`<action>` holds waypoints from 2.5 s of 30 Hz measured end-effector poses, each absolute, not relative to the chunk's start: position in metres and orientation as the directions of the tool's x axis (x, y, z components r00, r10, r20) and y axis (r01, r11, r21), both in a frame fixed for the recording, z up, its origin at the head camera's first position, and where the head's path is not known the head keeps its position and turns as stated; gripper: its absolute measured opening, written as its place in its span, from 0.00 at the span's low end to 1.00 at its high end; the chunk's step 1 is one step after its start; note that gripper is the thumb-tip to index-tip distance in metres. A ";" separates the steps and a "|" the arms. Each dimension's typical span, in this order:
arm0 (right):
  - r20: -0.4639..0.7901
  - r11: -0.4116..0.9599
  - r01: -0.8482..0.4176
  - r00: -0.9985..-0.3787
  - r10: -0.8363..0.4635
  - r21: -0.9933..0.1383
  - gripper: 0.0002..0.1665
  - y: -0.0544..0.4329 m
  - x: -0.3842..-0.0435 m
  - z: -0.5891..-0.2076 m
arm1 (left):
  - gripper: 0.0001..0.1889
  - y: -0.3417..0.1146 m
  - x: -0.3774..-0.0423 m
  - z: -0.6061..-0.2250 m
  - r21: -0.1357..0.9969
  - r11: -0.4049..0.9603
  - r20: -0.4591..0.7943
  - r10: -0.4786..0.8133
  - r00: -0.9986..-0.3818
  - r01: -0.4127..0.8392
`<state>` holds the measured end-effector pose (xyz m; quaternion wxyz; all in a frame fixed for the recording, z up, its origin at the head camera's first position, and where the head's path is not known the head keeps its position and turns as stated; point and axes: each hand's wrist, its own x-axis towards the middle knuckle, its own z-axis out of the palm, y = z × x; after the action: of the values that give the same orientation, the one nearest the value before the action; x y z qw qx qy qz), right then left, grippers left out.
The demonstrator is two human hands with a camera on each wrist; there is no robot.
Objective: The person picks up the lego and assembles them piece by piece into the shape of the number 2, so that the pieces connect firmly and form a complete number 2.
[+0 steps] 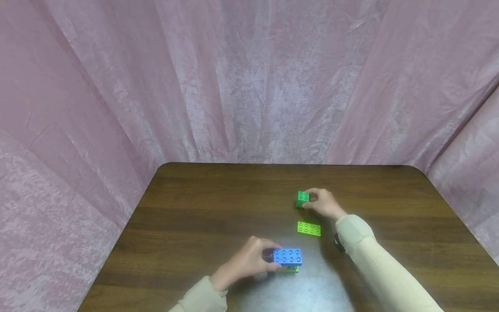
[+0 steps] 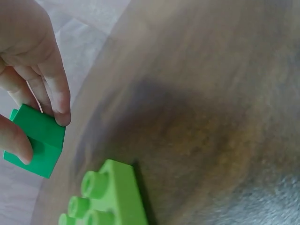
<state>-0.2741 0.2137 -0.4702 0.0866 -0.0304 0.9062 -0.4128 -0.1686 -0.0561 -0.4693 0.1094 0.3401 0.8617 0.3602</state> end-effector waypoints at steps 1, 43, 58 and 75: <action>-0.128 0.654 0.012 -0.983 -0.131 -0.756 0.28 0.214 -0.274 -0.468 | 0.21 -0.056 -0.169 -0.470 0.694 0.510 0.056 0.664 -0.745 0.507; -0.052 0.629 -0.074 -0.982 -0.179 -0.774 0.28 0.208 -0.238 -0.438 | 0.20 -0.055 -0.170 -0.472 0.709 0.499 0.064 0.658 -0.751 0.498; -0.037 0.611 -0.120 -0.971 -0.237 -0.783 0.27 0.203 -0.216 -0.430 | 0.20 -0.056 -0.168 -0.472 0.744 0.485 0.048 0.647 -0.761 0.460; 0.038 0.629 -0.219 -0.957 -0.289 -0.746 0.24 0.197 -0.198 -0.418 | 0.20 -0.056 -0.170 -0.472 0.767 0.479 0.026 0.641 -0.767 0.427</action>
<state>-0.1981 0.1973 -0.4183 0.0427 -0.1408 0.9015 -0.4070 -0.1705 -0.0561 -0.4719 0.1332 0.3141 0.8496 0.4023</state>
